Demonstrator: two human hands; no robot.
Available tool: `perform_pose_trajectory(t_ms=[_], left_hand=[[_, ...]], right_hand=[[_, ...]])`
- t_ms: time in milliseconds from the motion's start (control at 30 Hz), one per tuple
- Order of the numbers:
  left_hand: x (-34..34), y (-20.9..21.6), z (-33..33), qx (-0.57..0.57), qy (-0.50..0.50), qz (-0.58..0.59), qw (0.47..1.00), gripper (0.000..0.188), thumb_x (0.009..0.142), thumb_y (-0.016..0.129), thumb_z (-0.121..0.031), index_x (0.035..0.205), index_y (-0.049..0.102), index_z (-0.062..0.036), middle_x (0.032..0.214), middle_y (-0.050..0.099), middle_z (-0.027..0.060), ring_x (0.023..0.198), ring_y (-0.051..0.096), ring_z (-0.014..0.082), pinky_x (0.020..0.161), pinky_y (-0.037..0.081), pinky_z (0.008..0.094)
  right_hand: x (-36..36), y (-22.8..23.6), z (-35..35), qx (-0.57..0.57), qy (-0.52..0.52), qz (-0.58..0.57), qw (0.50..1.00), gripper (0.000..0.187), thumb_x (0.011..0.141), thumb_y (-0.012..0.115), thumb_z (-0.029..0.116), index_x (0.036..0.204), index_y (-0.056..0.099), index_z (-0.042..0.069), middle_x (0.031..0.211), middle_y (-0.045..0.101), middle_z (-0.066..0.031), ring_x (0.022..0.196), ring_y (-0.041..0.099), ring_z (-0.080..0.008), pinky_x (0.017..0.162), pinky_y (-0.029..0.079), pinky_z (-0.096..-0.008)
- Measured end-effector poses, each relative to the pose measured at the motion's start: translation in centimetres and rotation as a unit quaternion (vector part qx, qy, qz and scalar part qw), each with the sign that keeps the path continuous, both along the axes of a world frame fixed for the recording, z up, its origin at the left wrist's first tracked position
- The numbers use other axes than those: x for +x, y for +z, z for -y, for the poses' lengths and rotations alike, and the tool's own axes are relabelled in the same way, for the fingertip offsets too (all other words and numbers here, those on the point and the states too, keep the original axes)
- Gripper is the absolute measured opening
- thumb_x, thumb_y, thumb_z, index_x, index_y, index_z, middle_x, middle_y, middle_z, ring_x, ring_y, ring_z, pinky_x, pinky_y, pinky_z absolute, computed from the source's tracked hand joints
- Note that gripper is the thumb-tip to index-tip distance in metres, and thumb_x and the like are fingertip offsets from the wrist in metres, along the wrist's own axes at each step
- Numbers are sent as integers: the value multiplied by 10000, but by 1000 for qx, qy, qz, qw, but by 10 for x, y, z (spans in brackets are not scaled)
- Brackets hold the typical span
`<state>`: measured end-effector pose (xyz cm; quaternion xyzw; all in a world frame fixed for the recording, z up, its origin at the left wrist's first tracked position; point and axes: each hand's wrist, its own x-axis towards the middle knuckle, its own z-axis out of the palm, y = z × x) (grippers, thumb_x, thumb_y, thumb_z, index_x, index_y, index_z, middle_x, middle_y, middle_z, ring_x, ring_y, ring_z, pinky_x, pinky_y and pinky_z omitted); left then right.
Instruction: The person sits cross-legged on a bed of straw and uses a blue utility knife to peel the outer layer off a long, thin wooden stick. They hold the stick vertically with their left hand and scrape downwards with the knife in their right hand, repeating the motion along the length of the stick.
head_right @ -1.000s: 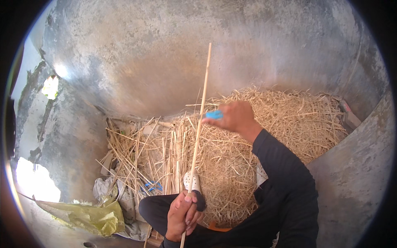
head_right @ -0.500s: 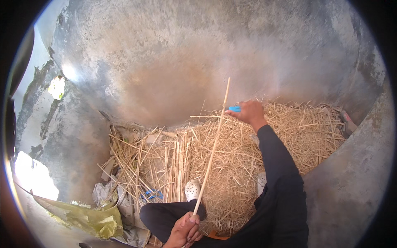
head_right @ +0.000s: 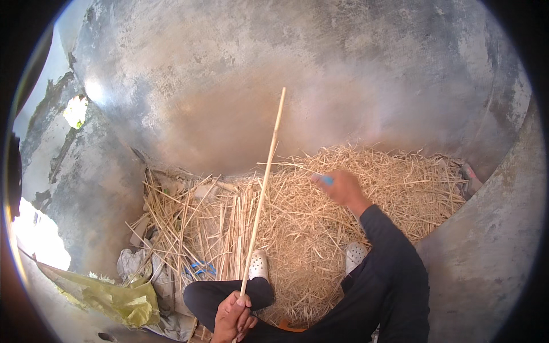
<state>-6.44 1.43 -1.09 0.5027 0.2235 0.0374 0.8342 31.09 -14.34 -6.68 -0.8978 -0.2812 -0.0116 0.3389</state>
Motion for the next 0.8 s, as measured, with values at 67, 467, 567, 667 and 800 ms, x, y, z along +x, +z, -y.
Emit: perform_pose_trajectory(t_ms=[67,467,567,667,800], left_hand=[[7,2,-1,9,-12,-6,1000,228,988,465,-286,924,478,-67,477,319,-45,359,267,58,392,249,211],[35,17,16,107,-25,16,994,254,968,502,-325,906,510,-79,556,373,-67,433,302,30,395,221,189],[35,13,18,146,-14,18,989,250,966,504,-324,915,514,-80,566,375,-70,450,304,26,402,219,190],[41,19,21,132,-26,26,991,251,963,509,-330,917,518,-83,587,383,-69,466,305,23,410,219,189],[35,25,16,121,-13,-22,992,249,953,527,-339,912,525,-92,608,383,-68,485,306,24,429,227,187]], right_hand=[[-50,8,-19,89,128,118,981,699,774,483,763,557,587,107,467,500,-57,416,501,-185,437,393,-361],[-137,36,-28,113,236,250,932,670,691,609,745,457,422,146,405,416,-12,343,443,-182,373,341,-318],[-104,39,-35,59,165,256,951,686,703,566,770,469,510,128,379,426,-35,323,465,-189,355,362,-314],[-82,38,-29,69,129,260,954,685,725,544,769,469,506,135,376,425,-22,316,443,-181,350,348,-324],[-104,32,-46,93,178,271,941,683,724,532,781,471,495,148,378,408,-7,309,410,-164,353,331,-328]])
